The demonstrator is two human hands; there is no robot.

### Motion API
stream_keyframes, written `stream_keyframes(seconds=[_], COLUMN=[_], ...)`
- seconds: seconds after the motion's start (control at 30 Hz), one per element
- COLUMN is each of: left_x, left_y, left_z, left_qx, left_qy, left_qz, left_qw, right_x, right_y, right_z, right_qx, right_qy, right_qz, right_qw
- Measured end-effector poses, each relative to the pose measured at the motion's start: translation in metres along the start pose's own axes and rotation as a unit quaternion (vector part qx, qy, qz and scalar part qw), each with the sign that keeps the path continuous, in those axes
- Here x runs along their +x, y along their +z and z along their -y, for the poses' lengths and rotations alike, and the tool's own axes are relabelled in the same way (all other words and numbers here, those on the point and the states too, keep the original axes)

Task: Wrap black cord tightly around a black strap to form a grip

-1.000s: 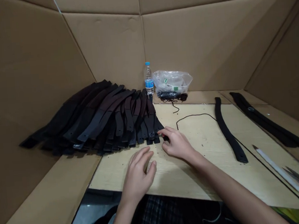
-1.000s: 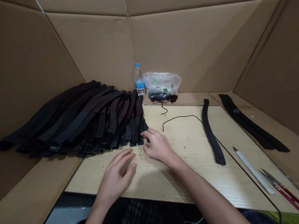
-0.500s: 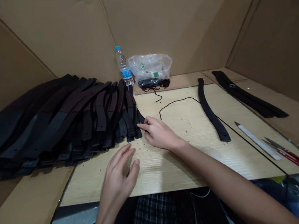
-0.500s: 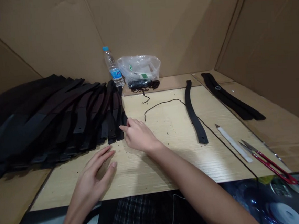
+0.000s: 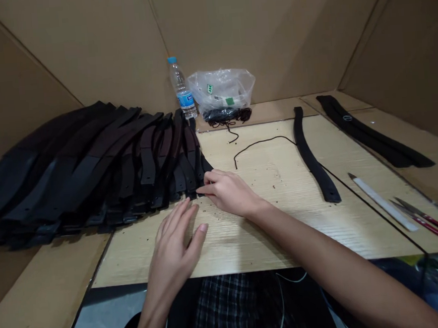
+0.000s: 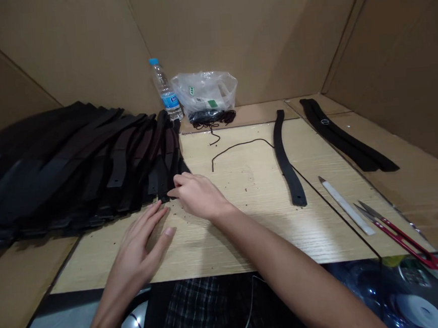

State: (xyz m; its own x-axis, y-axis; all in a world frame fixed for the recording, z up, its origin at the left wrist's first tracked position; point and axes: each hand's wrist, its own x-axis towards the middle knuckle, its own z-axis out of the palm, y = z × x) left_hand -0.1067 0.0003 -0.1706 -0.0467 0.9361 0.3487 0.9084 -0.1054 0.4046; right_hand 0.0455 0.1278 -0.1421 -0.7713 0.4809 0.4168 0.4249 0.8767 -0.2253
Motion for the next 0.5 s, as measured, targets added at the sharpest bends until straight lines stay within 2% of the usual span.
stream_keyframes(seconds=[0.27, 0.5], left_x=[-0.0001, 0.0014], left_y=[-0.0031, -0.0046], left_z=[-0.0054, -0.0093], left_qx=[0.01, -0.004], left_qy=[-0.034, -0.056], left_qz=[0.039, 0.061], left_qw=[0.999, 0.997], right_x=[-0.0001, -0.0028], right_y=[0.007, 0.0098], right_z=[-0.0034, -0.0022], right_qx=[-0.011, 0.023], right_qy=[-0.017, 0.01], right_qz=[0.001, -0.091], right_qw=[1.0, 0.996])
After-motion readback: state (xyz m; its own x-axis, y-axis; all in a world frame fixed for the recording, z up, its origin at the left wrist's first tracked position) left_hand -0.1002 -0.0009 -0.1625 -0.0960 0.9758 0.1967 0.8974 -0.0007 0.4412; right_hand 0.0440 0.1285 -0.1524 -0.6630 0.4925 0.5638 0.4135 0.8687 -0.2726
